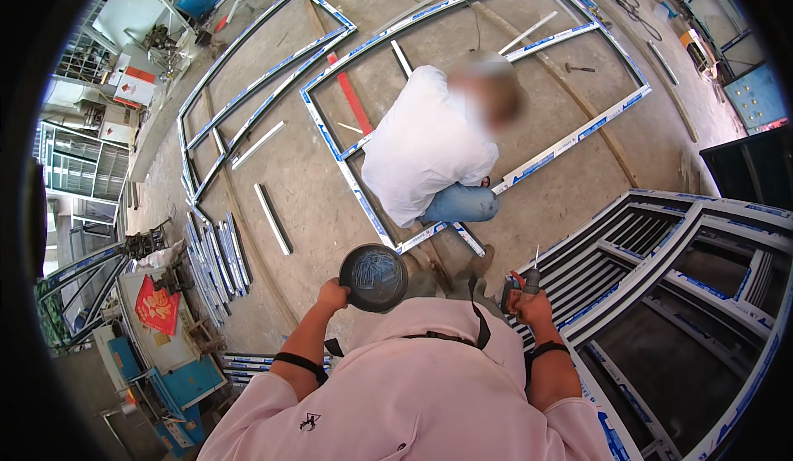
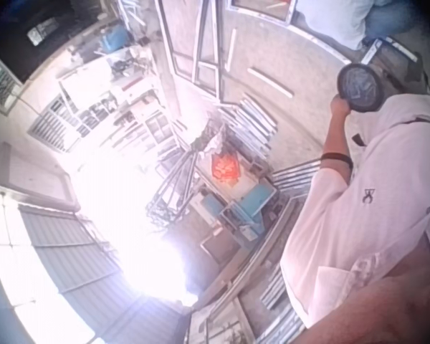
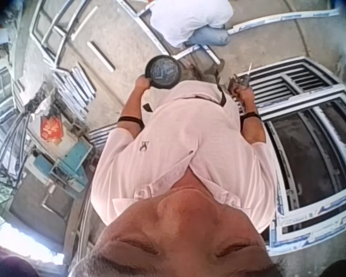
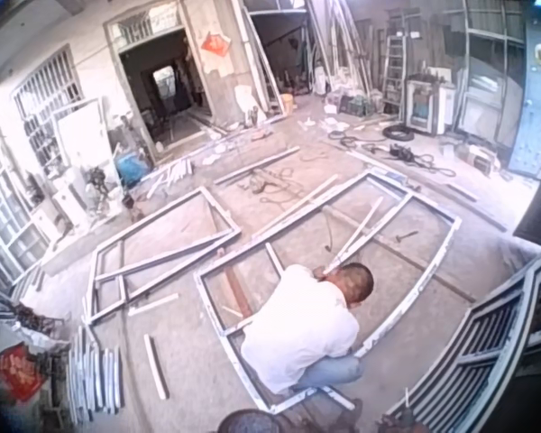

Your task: Assemble and fabricate aluminum window frames using a drill, hammer, and other tools.

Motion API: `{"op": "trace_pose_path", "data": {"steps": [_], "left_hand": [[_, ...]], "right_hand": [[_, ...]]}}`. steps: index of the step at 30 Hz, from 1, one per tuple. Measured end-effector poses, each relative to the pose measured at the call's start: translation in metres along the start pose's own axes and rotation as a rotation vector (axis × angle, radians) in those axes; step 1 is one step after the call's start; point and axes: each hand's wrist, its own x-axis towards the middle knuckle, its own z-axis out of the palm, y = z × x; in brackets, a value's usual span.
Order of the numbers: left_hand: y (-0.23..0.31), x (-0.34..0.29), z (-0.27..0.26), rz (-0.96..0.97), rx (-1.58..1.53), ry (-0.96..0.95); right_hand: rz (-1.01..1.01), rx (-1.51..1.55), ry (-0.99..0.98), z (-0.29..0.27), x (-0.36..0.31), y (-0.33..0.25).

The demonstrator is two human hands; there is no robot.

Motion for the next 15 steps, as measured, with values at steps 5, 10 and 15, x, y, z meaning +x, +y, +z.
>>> {"op": "trace_pose_path", "data": {"steps": [5,10,15], "left_hand": [[0.010,-0.008,-0.002,-0.033,-0.062,-0.028],[-0.004,-0.008,-0.001,-0.046,-0.077,-0.020],[0.000,-0.010,-0.001,-0.057,-0.143,-0.021]], "right_hand": [[0.070,-0.034,-0.004,-0.030,-0.014,-0.033],[-0.012,-0.025,-0.005,-0.040,-0.017,-0.048],[0.246,0.264,0.037,-0.063,-0.032,-0.069]]}}
